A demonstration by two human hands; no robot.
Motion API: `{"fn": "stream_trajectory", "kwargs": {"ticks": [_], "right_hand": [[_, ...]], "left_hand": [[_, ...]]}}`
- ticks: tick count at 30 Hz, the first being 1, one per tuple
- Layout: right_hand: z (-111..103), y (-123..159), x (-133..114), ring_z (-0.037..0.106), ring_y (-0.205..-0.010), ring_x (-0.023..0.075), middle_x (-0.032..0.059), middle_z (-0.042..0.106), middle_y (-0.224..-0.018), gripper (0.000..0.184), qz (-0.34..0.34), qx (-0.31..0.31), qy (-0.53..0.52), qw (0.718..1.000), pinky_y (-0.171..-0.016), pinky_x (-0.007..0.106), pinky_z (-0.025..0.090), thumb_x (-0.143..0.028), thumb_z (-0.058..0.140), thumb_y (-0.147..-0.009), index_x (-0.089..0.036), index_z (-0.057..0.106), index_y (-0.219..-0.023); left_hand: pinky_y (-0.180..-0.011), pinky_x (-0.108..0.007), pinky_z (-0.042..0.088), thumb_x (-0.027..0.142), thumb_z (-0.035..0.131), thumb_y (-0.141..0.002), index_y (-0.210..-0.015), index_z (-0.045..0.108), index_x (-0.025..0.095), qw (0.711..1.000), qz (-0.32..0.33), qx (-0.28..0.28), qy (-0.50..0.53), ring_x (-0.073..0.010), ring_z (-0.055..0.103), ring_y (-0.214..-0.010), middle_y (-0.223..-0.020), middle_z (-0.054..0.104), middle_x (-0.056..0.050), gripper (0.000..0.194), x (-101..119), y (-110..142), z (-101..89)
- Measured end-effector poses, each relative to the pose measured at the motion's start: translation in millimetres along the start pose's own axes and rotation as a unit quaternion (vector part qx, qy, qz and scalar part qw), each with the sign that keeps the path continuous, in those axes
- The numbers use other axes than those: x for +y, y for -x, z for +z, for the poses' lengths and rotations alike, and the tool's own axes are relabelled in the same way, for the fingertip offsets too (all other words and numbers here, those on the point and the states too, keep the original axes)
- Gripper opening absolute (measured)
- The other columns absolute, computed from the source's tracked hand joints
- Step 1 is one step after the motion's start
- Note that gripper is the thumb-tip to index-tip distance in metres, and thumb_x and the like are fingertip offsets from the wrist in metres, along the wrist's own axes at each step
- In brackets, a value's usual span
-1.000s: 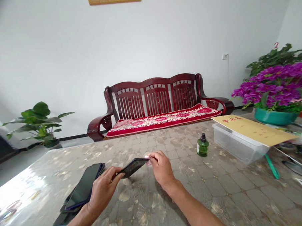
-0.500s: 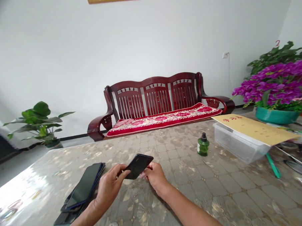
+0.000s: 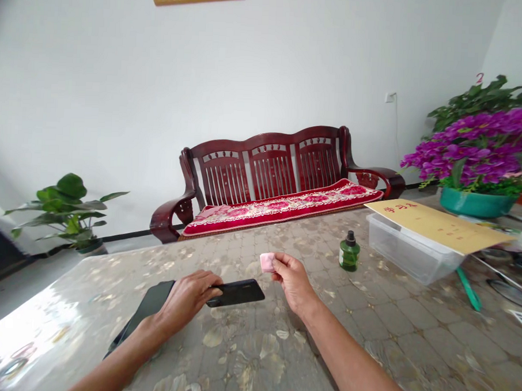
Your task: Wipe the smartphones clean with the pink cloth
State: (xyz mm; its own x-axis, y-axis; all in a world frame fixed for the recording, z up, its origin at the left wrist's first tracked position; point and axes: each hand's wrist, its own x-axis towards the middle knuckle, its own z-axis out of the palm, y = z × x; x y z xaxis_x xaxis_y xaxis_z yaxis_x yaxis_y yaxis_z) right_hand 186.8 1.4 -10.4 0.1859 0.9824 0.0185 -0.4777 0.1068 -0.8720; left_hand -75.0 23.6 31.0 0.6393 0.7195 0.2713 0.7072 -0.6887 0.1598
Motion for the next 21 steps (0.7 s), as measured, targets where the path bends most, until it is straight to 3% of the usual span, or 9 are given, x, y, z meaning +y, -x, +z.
{"fn": "stream_trajectory", "kwargs": {"ticks": [3, 11, 16, 21], "right_hand": [[-2.3, 4.9, -2.6, 0.055, -0.067, 0.0124, 0.0031, 0.070, -0.081, 0.043, -0.003, -0.022, 0.057, 0.998, -0.059, 0.022, 0.039, -0.047, 0.082, -0.059, -0.016, 0.075, -0.089], [5.2, 15.7, 7.3, 0.057, -0.067, 0.0142, 0.0030, 0.071, -0.078, 0.036, 0.019, -0.065, 0.170, 0.983, -0.058, 0.023, 0.039, -0.044, 0.072, -0.066, -0.016, 0.074, -0.087], [5.0, 11.3, 17.9, 0.057, -0.065, 0.0147, 0.0010, 0.068, -0.072, 0.031, 0.021, -0.077, 0.200, 0.977, -0.058, 0.024, 0.038, -0.043, 0.068, -0.067, -0.017, 0.073, -0.082], [-8.4, 3.8, 29.5, 0.057, -0.063, 0.0153, 0.0020, 0.068, -0.071, 0.032, 0.051, -0.063, 0.217, 0.973, -0.057, 0.024, 0.038, -0.041, 0.067, -0.063, -0.016, 0.072, -0.083]], "left_hand": [[-0.069, -0.024, 0.043, 0.020, 0.057, -0.088, -0.086, 0.070, 0.026, 0.997, 0.025, -0.073, -0.021, -0.0183, 0.065, -0.081, -0.083, 0.071, 0.000, 0.014, 2.1, -9.7, -5.8], [-0.069, -0.024, 0.042, 0.023, 0.067, -0.080, -0.085, 0.076, 0.030, 0.984, 0.027, -0.177, -0.002, -0.0207, 0.069, -0.085, -0.085, 0.076, 0.000, 0.012, -0.6, -44.2, -4.4], [-0.067, -0.022, 0.040, 0.028, 0.077, -0.072, -0.084, 0.076, 0.031, 0.976, 0.028, -0.217, 0.022, -0.0196, 0.068, -0.083, -0.082, 0.075, 0.003, 0.012, -13.1, -72.9, 15.7], [-0.060, -0.019, 0.038, 0.030, 0.079, -0.069, -0.085, 0.076, 0.030, 0.967, 0.018, -0.246, 0.068, -0.0160, 0.067, -0.077, -0.079, 0.074, 0.006, 0.017, -22.5, -88.4, 42.5]]}}
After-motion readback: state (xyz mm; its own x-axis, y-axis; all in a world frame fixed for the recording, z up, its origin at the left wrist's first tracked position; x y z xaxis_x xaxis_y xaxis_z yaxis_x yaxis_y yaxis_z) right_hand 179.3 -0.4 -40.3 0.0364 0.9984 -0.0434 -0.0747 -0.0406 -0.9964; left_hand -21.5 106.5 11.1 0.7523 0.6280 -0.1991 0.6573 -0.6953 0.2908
